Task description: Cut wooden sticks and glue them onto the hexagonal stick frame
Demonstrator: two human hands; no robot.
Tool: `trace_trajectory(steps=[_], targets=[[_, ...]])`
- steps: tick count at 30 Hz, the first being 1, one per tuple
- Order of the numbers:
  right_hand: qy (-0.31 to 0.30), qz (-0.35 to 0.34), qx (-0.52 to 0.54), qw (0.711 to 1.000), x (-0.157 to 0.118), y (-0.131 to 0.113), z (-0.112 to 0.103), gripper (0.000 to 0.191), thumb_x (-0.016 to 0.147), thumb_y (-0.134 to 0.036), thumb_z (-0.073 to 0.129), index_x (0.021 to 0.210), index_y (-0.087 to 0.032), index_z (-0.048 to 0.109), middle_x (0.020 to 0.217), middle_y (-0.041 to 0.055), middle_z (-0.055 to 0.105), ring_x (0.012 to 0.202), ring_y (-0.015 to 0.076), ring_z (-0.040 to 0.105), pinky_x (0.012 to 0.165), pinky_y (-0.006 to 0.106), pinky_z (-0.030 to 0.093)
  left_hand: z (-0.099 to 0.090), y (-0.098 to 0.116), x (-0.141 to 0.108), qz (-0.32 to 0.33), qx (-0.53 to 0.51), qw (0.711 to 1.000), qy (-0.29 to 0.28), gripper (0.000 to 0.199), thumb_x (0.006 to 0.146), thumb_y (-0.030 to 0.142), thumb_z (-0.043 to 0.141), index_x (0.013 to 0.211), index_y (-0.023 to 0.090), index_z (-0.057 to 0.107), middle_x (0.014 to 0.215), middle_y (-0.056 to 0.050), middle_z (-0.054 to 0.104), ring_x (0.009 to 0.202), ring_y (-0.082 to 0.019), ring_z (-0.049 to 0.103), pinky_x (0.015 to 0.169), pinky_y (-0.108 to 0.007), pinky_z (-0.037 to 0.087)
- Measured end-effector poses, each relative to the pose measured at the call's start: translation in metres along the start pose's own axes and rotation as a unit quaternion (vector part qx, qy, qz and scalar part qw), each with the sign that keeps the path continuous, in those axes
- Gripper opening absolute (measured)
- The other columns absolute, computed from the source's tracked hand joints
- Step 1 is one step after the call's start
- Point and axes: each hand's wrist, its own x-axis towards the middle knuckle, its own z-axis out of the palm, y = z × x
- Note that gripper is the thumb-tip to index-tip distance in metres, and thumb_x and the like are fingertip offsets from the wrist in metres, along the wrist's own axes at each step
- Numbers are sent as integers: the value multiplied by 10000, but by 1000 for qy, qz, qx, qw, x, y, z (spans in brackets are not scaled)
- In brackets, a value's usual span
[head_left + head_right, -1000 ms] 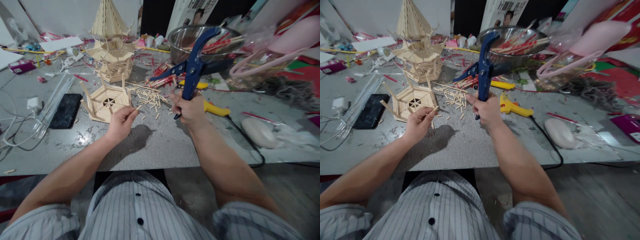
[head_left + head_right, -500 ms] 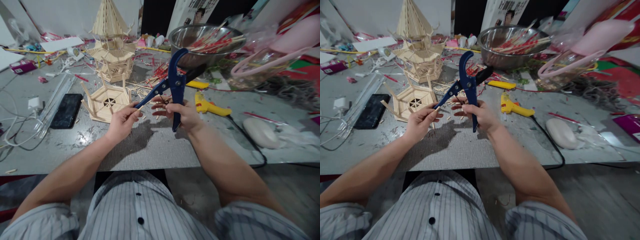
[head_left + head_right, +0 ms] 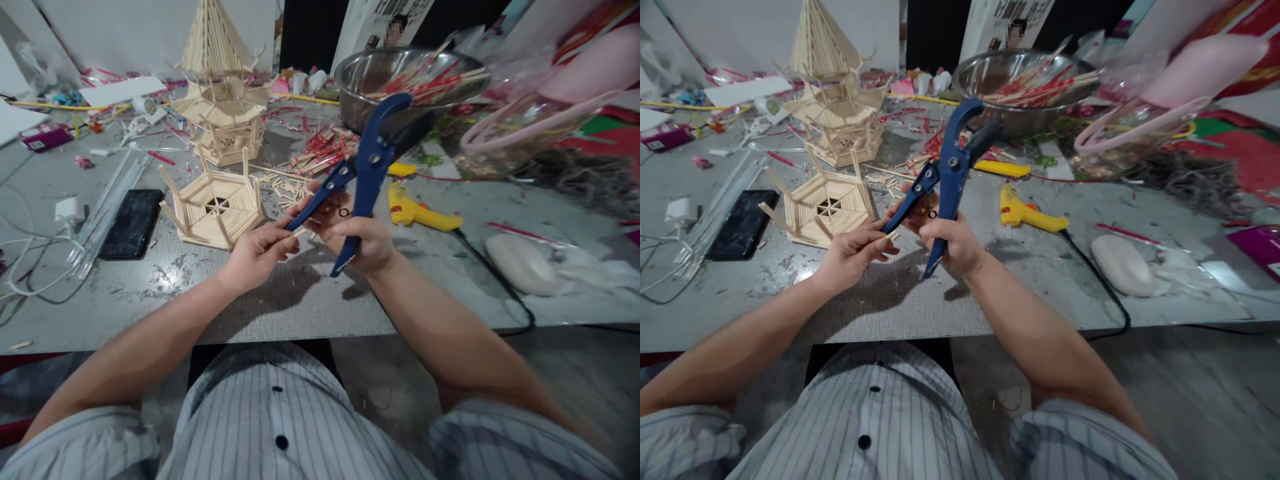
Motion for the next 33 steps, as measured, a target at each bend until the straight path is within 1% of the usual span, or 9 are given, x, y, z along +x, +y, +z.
trace_trajectory(steps=[2,4,5,6,8,10,12,19,33], targets=[[70,-71,-58,993,2,4,-7,264,587,-348,555,845,-295,571,806,21,653,946,275,649,855,483,508,-2,-1,0,29,26,999,35,343,853,449,583,752,139,688,1023,-142,715,933,-205,683,582,-218,539],[153,-121,-187,963,4,11,-18,287,620,-288,568,906,-287,551,852,13,641,954,256,636,901,473,492,-6,-2,1,35,34,996,75,350,847,472,589,800,141,693,931,-119,723,733,-138,673,529,-200,506],[170,-134,-255,942,5,14,-24,325,627,-270,569,951,-279,542,883,19,635,951,257,629,899,479,492,-8,-3,1,31,34,995,92,361,847,484,587,826,140,694,862,-97,720,595,-94,621,487,-192,477],[164,-148,-318,922,6,18,-29,369,630,-254,565,998,-267,532,921,34,629,947,263,623,880,487,499,-10,-4,2,28,35,994,105,374,848,496,582,842,139,694,772,-67,703,491,-60,544,449,-186,441],[135,-177,-436,872,8,23,-34,490,632,-233,565,1119,-246,508,1045,81,618,1001,286,601,882,508,496,-14,-6,3,39,39,990,128,390,849,512,577,830,140,694,610,-9,624,429,-43,446,416,-185,383],[105,-188,-513,831,8,27,-33,598,632,-204,575,1219,-240,465,1155,117,590,1077,311,573,916,528,479,-15,-7,4,67,44,985,150,391,848,520,579,812,149,697,569,7,576,478,-59,459,441,-192,381],[91,-183,-549,810,8,28,-29,661,633,-174,589,1272,-238,429,1203,135,567,1131,330,548,949,542,460,-16,-8,5,89,50,981,164,378,853,511,578,810,156,700,590,1,576,552,-79,500,487,-202,403],[47,-135,-597,789,6,24,-18,645,647,-154,611,1265,-229,442,1166,145,576,1126,347,551,963,556,448,-17,-5,4,132,51,977,160,341,865,480,582,799,159,676,590,10,506,592,-91,481,523,-224,390],[-1,-69,-607,792,2,16,-10,551,639,-227,613,1183,-191,536,1109,139,631,1006,332,606,862,480,487,-18,-7,4,133,102,975,145,410,871,515,537,631,185,501,523,39,378,500,-86,358,476,-243,298]])
